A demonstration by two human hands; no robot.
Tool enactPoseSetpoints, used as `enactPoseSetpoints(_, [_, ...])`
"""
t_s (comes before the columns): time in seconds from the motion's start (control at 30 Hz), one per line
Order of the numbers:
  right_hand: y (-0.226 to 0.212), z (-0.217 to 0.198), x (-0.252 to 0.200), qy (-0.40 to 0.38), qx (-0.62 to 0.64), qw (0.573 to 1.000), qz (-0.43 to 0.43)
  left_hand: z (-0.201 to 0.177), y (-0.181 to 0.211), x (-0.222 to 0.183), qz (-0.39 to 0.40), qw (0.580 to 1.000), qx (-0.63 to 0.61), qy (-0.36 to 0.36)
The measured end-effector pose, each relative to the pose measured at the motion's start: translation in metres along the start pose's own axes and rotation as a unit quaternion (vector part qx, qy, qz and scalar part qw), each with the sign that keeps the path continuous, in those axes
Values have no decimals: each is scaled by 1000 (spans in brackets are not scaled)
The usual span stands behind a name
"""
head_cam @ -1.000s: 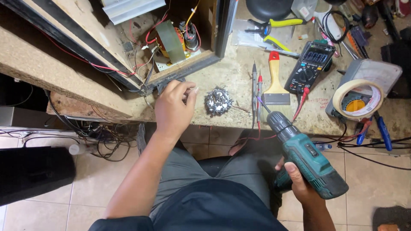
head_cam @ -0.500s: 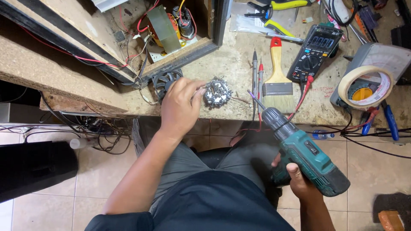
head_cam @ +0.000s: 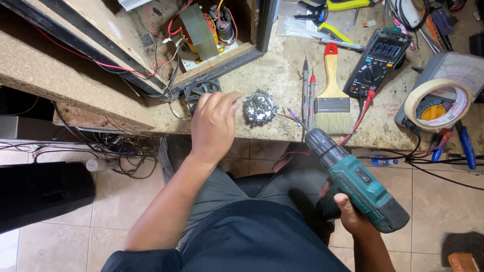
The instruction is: Repairing an electronic device by disassembling internal components with a power drill and screwdriver
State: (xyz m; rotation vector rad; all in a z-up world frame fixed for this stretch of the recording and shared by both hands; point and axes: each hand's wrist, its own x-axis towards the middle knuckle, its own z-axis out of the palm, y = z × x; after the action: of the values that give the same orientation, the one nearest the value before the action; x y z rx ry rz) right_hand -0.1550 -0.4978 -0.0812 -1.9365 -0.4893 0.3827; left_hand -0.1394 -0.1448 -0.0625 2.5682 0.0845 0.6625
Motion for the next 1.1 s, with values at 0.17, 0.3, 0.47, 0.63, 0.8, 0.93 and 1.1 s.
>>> enactPoseSetpoints(0.17, [21, 0, -7, -1, -17, 1000, 7, 10, -15, 21, 3, 998, -22, -65])
enactPoseSetpoints(0.3, [16, 1, -8, -1, -6, 1000, 28, 25, -13, 41, -13, 988, -98, -118])
enactPoseSetpoints(0.47, [-2, 4, -3, 19, 4, 1000, 25, 26, -5, 55, 33, 976, -81, -199])
enactPoseSetpoints(0.63, [8, 1, -3, 8, 0, 1000, 17, 22, 2, 49, 76, 959, -49, -270])
enactPoseSetpoints(0.8, [11, 1, -2, 32, 28, 998, 38, 24, 6, 40, -17, 953, -78, -291])
enactPoseSetpoints(0.93, [16, 1, 0, 34, 49, 996, 73, 20, 8, 42, -60, 946, -85, -308])
enactPoseSetpoints(1.1, [3, -1, 8, 36, 40, 996, 70, 26, 11, 29, -57, 963, 16, -262])
